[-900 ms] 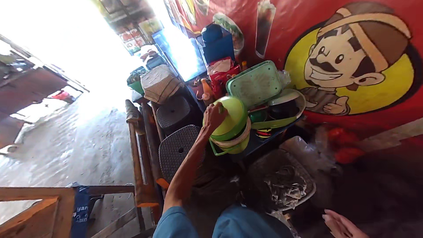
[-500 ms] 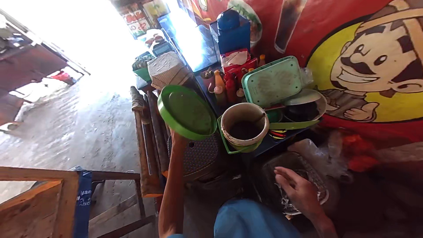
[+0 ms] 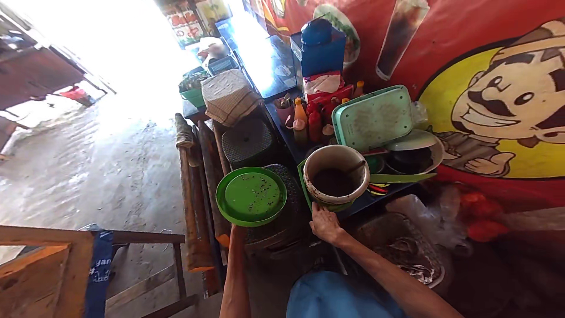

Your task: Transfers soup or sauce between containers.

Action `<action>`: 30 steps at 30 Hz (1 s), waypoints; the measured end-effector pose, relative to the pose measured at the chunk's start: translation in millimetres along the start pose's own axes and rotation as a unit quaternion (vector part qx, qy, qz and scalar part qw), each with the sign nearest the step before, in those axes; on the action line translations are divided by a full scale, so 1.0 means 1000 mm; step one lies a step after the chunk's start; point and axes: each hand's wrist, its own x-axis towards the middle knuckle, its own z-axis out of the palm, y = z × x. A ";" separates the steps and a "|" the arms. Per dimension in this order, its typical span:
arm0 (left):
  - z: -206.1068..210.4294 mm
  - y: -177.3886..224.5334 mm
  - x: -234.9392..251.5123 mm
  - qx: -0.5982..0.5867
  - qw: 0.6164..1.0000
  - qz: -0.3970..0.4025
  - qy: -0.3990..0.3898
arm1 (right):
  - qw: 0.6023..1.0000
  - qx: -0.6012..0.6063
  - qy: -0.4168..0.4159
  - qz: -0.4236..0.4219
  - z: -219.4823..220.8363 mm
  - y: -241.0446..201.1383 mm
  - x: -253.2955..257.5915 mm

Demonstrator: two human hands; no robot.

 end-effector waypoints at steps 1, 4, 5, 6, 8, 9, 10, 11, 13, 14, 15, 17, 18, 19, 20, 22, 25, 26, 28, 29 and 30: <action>0.003 -0.002 0.011 -0.031 0.999 0.001 0.021 | 1.000 -0.006 -0.003 0.003 -0.003 -0.003 0.000; 0.001 -0.015 0.025 -0.149 0.986 0.013 0.067 | 1.000 -0.003 0.008 0.000 -0.018 -0.010 -0.005; 0.000 -0.016 0.023 -0.204 0.976 0.014 0.078 | 1.000 0.005 0.014 0.001 -0.025 -0.011 -0.009; -0.002 -0.016 0.021 -0.261 0.962 0.013 0.079 | 1.000 0.016 0.019 0.005 -0.032 -0.012 -0.013; -0.008 -0.009 0.022 -0.429 0.902 0.010 0.043 | 0.998 0.049 0.041 0.008 -0.045 -0.012 -0.021; -0.013 -0.005 0.023 -0.484 0.875 0.021 0.018 | 0.996 0.068 0.058 0.005 -0.051 -0.009 -0.024; -0.018 0.000 0.022 -0.510 0.859 0.035 -0.007 | 0.993 0.089 0.075 0.003 -0.056 -0.005 -0.028; -0.022 0.003 0.021 -0.517 0.854 0.051 -0.030 | 0.989 0.112 0.092 0.004 -0.063 0.000 -0.031; -0.030 0.012 0.018 -0.495 0.864 0.075 -0.050 | 0.980 0.155 0.126 0.010 -0.078 0.011 -0.036; -0.032 0.016 0.017 -0.474 0.877 0.063 -0.036 | 0.974 0.177 0.141 0.013 -0.084 0.017 -0.038; -0.033 0.020 0.016 -0.445 0.894 0.041 -0.017 | 0.966 0.208 0.154 0.015 -0.089 0.025 -0.038; -0.034 0.024 0.014 -0.373 0.927 -0.026 0.030 | 0.943 0.279 0.179 0.015 -0.093 0.044 -0.032; -0.033 0.025 0.013 -0.336 0.938 -0.061 0.064 | 0.928 0.318 0.193 0.015 -0.094 0.053 -0.030; -0.031 0.026 0.013 -0.305 0.944 -0.084 0.093 | 0.912 0.352 0.211 0.014 -0.096 0.062 -0.029; -0.030 0.024 0.014 -0.287 0.947 -0.094 0.110 | 0.895 0.381 0.231 0.014 -0.097 0.070 -0.029; -0.031 0.022 0.013 -0.286 0.947 -0.087 0.120 | 0.873 0.413 0.259 0.021 -0.100 0.084 -0.028; -0.035 0.017 0.012 -0.299 0.948 -0.063 0.091 | 0.869 0.413 0.271 0.038 -0.105 0.100 -0.027; -0.036 0.014 0.012 -0.287 0.952 -0.068 0.086 | 0.869 0.413 0.269 0.045 -0.107 0.102 -0.026; -0.038 0.009 0.013 -0.256 0.958 -0.095 0.086 | 0.872 0.407 0.267 0.055 -0.112 0.106 -0.024; -0.039 0.008 0.013 -0.241 0.960 -0.111 0.092 | 0.873 0.404 0.268 0.057 -0.115 0.107 -0.022; -0.039 0.007 0.013 -0.230 0.960 -0.124 0.099 | 0.874 0.403 0.266 0.056 -0.117 0.107 -0.021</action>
